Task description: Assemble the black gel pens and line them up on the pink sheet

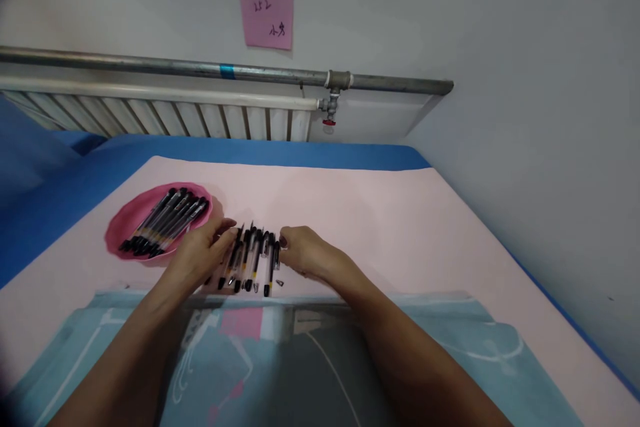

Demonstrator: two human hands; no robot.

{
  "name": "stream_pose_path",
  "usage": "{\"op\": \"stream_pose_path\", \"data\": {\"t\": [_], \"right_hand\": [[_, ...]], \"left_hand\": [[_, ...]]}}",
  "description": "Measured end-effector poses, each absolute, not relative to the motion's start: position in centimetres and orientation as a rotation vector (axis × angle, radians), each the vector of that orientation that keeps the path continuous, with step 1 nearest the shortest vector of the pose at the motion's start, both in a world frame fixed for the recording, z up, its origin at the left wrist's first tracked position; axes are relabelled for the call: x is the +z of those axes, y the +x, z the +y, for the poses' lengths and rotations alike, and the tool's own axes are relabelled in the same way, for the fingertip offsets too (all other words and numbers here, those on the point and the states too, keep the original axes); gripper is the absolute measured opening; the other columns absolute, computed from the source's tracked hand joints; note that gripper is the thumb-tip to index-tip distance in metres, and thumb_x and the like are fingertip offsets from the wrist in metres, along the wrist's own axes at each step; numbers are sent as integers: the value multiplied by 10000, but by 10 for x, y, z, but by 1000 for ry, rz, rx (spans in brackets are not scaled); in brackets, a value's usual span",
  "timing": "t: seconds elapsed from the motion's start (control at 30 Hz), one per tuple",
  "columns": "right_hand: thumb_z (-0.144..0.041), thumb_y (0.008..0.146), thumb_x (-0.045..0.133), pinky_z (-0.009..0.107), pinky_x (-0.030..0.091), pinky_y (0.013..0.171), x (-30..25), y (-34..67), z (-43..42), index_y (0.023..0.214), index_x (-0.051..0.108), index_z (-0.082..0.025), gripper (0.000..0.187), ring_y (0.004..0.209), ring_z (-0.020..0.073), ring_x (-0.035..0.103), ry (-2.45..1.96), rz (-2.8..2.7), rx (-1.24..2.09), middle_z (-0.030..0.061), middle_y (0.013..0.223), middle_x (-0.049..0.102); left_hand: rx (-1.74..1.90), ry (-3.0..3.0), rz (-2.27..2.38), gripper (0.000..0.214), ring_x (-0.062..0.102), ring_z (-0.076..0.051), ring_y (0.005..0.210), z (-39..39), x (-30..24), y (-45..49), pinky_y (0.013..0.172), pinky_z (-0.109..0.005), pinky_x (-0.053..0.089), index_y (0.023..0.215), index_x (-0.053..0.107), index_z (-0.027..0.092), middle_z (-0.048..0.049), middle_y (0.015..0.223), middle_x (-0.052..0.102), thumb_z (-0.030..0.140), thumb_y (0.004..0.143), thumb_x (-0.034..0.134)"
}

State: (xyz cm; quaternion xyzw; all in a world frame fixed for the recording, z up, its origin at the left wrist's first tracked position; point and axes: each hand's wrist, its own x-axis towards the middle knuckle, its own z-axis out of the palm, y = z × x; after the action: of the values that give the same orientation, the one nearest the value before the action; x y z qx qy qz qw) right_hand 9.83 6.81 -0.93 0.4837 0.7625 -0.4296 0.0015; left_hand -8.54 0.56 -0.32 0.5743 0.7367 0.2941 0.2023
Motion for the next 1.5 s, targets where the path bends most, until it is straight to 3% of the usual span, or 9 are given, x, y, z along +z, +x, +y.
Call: {"op": "stream_pose_path", "data": {"t": [0.2,0.3,0.43,0.67,0.83,1.0,1.13,1.23,1.5], "right_hand": [[-103,700,441,184,278,317,-7,101,79,797,502,-164,130,298,75,385,1708,2303,-1409,-53,425,456],[-125,711,440,179,271,309,-14,104,87,807,502,-164,121,286,69,370,1742,2309,-1466,-54,417,467],[-143,713,440,172,261,303,-20,106,89,771,502,-166,89,286,67,369,1756,2318,-1535,-52,416,464],[-128,700,433,172,270,321,-18,106,87,683,502,-165,81,300,69,377,1754,2305,-1546,-49,397,440],[-123,709,428,176,306,362,-9,113,75,704,518,-160,97,359,73,410,1720,2316,-1516,-30,468,488],[-139,761,424,190,399,550,-9,129,36,840,590,-166,186,632,110,532,1447,2642,-1472,14,696,586],[-170,796,436,248,413,728,-21,134,16,958,609,-169,238,814,148,548,1424,2874,-1255,56,895,609],[-159,805,423,262,410,745,-27,133,15,993,615,-173,269,839,160,549,1366,2931,-1157,64,903,608],[-140,800,420,271,411,741,-26,133,17,998,624,-168,285,813,160,544,1299,2939,-1058,68,885,601]], "left_hand": [[933,1530,2522,308,617,-222,839,8,5,-137,727,-315,439,961,620,183,-78,903,682,304,813,379],[753,1456,2758,320,606,-257,866,12,2,-165,709,-342,438,980,620,171,-115,944,670,285,800,381],[616,1532,2716,250,607,-260,781,21,-7,-173,646,-334,432,847,662,197,-102,821,676,313,748,464],[221,1705,2776,331,562,-338,876,28,-14,-161,676,-405,420,877,669,193,-163,961,629,431,687,540],[168,1667,2800,285,557,-360,880,28,-12,-158,680,-438,415,854,652,167,-179,943,621,358,730,480],[285,1613,2847,310,556,-343,870,25,-8,-157,697,-422,412,895,627,119,-193,939,609,314,775,418],[711,1689,2874,337,535,-314,901,20,-3,-148,736,-406,412,949,600,102,-181,926,587,307,818,368],[962,1770,2798,299,527,-293,899,16,-4,-139,766,-405,410,914,602,117,-146,898,584,307,808,396],[913,1875,2728,284,530,-278,871,19,-12,-133,763,-383,414,873,612,125,-127,849,599,287,806,388]]}}
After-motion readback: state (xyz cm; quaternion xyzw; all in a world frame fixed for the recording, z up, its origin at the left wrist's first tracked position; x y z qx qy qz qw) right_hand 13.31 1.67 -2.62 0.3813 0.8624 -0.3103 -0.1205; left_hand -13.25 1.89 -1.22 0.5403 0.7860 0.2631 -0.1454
